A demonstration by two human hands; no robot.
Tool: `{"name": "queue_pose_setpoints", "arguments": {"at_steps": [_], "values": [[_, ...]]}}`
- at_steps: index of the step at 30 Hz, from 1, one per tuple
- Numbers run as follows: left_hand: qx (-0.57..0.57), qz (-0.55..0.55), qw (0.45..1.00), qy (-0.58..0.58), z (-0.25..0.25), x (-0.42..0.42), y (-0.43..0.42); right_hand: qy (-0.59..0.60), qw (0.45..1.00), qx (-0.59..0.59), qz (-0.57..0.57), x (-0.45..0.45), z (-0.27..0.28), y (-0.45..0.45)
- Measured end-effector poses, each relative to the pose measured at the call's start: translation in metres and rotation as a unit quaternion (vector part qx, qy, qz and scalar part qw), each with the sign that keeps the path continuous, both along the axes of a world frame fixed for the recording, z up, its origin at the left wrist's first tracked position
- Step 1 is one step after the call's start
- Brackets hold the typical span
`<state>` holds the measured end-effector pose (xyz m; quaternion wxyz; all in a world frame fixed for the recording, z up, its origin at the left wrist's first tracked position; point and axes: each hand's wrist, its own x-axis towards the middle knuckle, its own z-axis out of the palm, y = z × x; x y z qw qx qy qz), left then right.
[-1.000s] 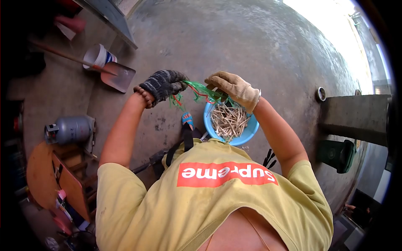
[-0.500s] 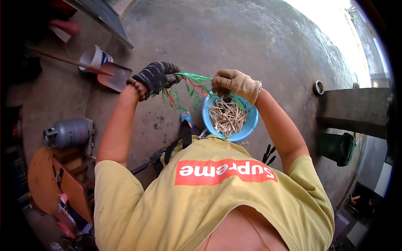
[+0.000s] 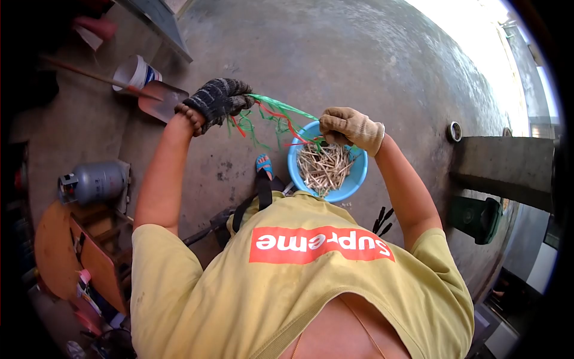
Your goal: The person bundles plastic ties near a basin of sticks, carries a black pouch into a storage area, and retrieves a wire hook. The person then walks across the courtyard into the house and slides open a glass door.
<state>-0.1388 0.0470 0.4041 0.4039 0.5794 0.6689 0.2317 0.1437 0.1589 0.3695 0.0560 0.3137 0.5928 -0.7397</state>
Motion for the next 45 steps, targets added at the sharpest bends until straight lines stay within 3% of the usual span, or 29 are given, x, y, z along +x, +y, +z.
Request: {"name": "queue_pose_setpoints", "arguments": {"at_steps": [5, 9, 11, 15, 18, 21, 24, 26, 27, 29, 30, 32, 35, 37, 39, 40, 41, 42, 43, 44, 45], "values": [[-0.048, -0.018, 0.996, 0.069, 0.014, -0.002, -0.001, -0.01, 0.999, 0.031, -0.01, -0.005, 0.002, 0.007], [-0.015, -0.006, 0.998, 0.06, 0.016, -0.007, -0.007, -0.033, 0.998, 0.051, -0.007, -0.01, 0.0, 0.012], [-0.01, -0.018, 0.998, 0.056, 0.012, -0.008, -0.006, -0.058, 0.99, 0.128, 0.009, -0.012, -0.01, 0.014], [0.013, -0.036, 0.995, 0.095, 0.016, -0.012, -0.006, -0.087, 0.981, 0.173, 0.006, -0.017, -0.029, 0.02], [-0.048, -0.013, 0.998, 0.05, 0.016, -0.012, -0.005, -0.106, 0.972, 0.209, 0.005, -0.014, -0.044, 0.022], [-0.018, -0.027, 0.996, 0.082, 0.016, -0.014, -0.005, -0.081, 0.977, 0.199, -0.01, -0.013, -0.055, 0.021], [0.002, -0.037, 0.994, 0.105, 0.019, -0.015, -0.004, -0.143, 0.949, 0.279, 0.008, -0.014, -0.057, 0.026], [-0.103, -0.006, 0.994, 0.044, 0.024, -0.013, -0.003, -0.162, 0.953, 0.255, 0.01, -0.015, -0.055, 0.03], [-0.103, -0.006, 0.994, 0.044, 0.024, -0.013, -0.003, -0.161, 0.953, 0.255, 0.01, -0.015, -0.054, 0.03], [-0.024, -0.029, 0.996, 0.087, 0.021, -0.014, -0.003, -0.062, 0.928, 0.365, -0.026, -0.016, -0.052, 0.03], [-0.024, -0.029, 0.996, 0.086, 0.021, -0.014, -0.003, -0.062, 0.928, 0.365, -0.025, -0.021, -0.05, 0.032], [-0.032, -0.045, 0.993, 0.104, 0.021, -0.012, -0.003, 0.051, 0.929, 0.273, -0.244, -0.041, -0.03, 0.031], [-0.04, -0.045, 0.993, 0.105, 0.015, -0.008, -0.001, 0.125, 0.899, 0.321, -0.271, -0.068, 0.011, 0.012], [-0.043, -0.055, 0.993, 0.093, 0.01, -0.007, 0.001, 0.192, 0.865, 0.424, -0.19, -0.086, 0.01, 0.001], [-0.046, -0.062, 0.994, 0.079, -0.001, -0.014, 0.001, 0.213, 0.891, 0.378, -0.136, -0.107, 0.011, -0.023], [0.128, -0.192, 0.954, 0.191, -0.009, -0.02, 0.001, 0.233, 0.911, 0.33, -0.084, -0.118, 0.011, -0.033], [0.293, -0.309, 0.857, 0.292, -0.017, -0.025, 0.0, 0.237, 0.923, 0.298, -0.057, -0.127, -0.001, -0.039], [0.218, -0.204, 0.936, 0.187, -0.027, -0.029, -0.003, 0.187, 0.961, 0.198, -0.045, -0.133, -0.003, -0.042], [0.213, -0.198, 0.939, 0.182, -0.023, -0.029, -0.007, 0.132, 0.986, 0.094, -0.031, -0.138, -0.004, -0.046], [0.121, -0.116, 0.978, 0.124, -0.012, -0.03, -0.011, 0.126, 0.988, 0.088, -0.025, -0.142, -0.007, -0.046], [0.027, -0.032, 0.997, 0.063, -0.01, -0.035, -0.015, 0.092, 0.996, 0.001, -0.013, -0.142, -0.01, -0.043]]}}
